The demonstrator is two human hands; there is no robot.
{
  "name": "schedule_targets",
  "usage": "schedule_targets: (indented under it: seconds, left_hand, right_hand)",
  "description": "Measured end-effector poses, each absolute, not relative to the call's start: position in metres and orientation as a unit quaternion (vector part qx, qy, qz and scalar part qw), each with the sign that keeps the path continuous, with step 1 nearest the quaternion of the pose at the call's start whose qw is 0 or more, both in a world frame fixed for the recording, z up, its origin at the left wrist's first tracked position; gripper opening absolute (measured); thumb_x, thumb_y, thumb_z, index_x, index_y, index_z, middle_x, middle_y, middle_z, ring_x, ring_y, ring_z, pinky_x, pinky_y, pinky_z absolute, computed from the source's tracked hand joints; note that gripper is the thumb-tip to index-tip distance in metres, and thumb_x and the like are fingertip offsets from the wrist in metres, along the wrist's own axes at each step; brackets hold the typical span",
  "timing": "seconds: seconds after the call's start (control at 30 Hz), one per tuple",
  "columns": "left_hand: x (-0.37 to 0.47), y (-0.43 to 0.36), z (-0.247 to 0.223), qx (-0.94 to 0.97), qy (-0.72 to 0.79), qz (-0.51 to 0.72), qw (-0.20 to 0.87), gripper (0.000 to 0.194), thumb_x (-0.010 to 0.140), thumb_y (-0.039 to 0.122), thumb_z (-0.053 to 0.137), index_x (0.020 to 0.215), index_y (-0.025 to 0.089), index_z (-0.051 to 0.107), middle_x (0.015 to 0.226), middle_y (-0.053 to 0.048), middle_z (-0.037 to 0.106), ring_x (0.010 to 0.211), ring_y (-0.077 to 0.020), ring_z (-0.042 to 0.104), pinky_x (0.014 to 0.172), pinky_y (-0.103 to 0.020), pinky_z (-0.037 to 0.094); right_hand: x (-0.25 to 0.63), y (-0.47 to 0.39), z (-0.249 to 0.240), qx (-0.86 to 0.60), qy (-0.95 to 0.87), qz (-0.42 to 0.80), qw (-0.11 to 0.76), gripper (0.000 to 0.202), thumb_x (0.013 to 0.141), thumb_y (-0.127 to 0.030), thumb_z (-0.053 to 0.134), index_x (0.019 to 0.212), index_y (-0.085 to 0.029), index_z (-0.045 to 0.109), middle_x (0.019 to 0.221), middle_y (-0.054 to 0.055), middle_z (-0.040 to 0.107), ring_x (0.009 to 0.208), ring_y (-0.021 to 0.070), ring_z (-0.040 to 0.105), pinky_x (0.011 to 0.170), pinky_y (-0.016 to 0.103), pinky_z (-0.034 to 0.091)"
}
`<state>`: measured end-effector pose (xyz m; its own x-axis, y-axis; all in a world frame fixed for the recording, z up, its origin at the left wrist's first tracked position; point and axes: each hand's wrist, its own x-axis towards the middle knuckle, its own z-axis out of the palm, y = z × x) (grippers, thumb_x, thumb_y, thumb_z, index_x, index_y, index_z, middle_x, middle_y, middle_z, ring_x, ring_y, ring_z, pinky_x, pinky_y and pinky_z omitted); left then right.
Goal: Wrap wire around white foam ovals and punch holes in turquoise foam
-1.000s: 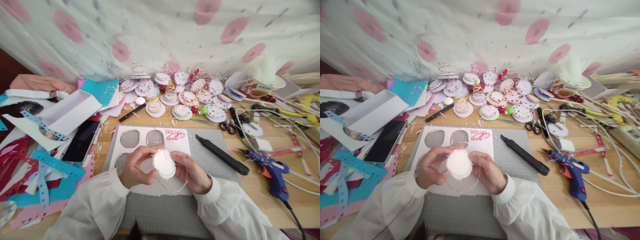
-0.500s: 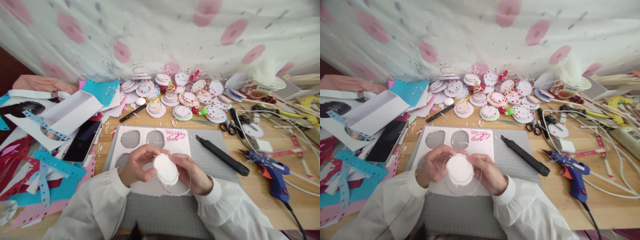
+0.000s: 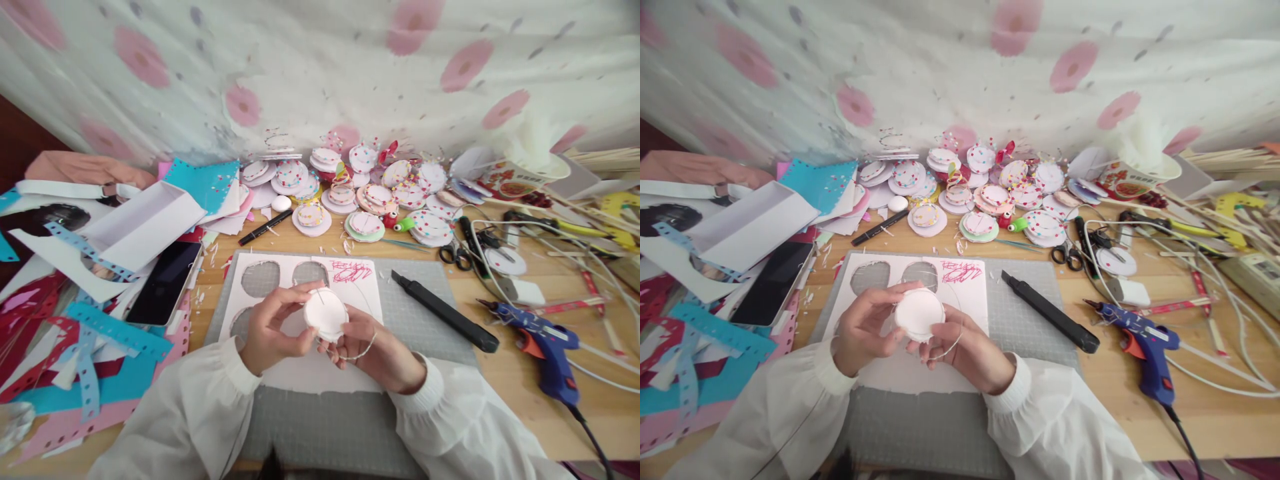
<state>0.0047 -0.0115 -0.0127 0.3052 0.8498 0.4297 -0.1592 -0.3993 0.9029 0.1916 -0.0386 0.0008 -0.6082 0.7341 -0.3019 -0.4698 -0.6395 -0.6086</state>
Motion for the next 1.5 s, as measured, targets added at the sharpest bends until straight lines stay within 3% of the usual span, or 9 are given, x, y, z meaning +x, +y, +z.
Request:
schedule_targets:
  seconds: [0.7,0.93,1.1,1.5]
  left_hand:
    - [0.005,-0.014,-0.014,0.688,0.265,0.508,0.446,0.054,0.063,0.001,0.068,0.111,0.018,0.052,0.127,-0.018,0.059,0.117,-0.0291,0.057,0.091,-0.043,0.051]
    - [0.005,-0.015,-0.017,0.683,0.269,0.506,0.453,0.059,0.062,0.002,0.070,0.115,0.019,0.052,0.128,-0.017,0.059,0.117,-0.0289,0.057,0.091,-0.043,0.052]
    - [0.005,-0.015,-0.018,0.682,0.261,0.507,0.458,0.058,0.063,0.003,0.070,0.116,0.019,0.052,0.127,-0.017,0.059,0.118,-0.0293,0.057,0.094,-0.044,0.051]
    - [0.003,-0.014,-0.012,0.705,0.261,0.483,0.450,0.059,0.063,0.006,0.072,0.117,0.018,0.051,0.126,-0.018,0.060,0.116,-0.0295,0.058,0.093,-0.045,0.051]
  right_hand:
    - [0.187,-0.042,0.002,-0.326,-0.312,0.813,0.368,0.033,0.078,-0.028,0.063,0.108,-0.018,0.052,0.077,0.001,0.064,0.063,0.0106,0.054,0.057,0.022,0.039]
    - [0.187,-0.041,-0.003,-0.309,-0.297,0.825,0.368,0.030,0.077,-0.025,0.054,0.105,-0.016,0.053,0.080,0.006,0.068,0.063,0.0135,0.060,0.056,0.023,0.041]
    - [0.189,-0.039,-0.011,-0.294,-0.308,0.834,0.352,0.027,0.076,-0.024,0.048,0.100,-0.014,0.056,0.074,0.010,0.071,0.053,0.0132,0.057,0.049,0.023,0.040]
    - [0.191,-0.041,-0.008,-0.339,-0.313,0.818,0.343,0.017,0.076,-0.022,0.044,0.083,-0.016,0.057,0.056,0.004,0.066,0.040,0.0099,0.046,0.041,0.021,0.031]
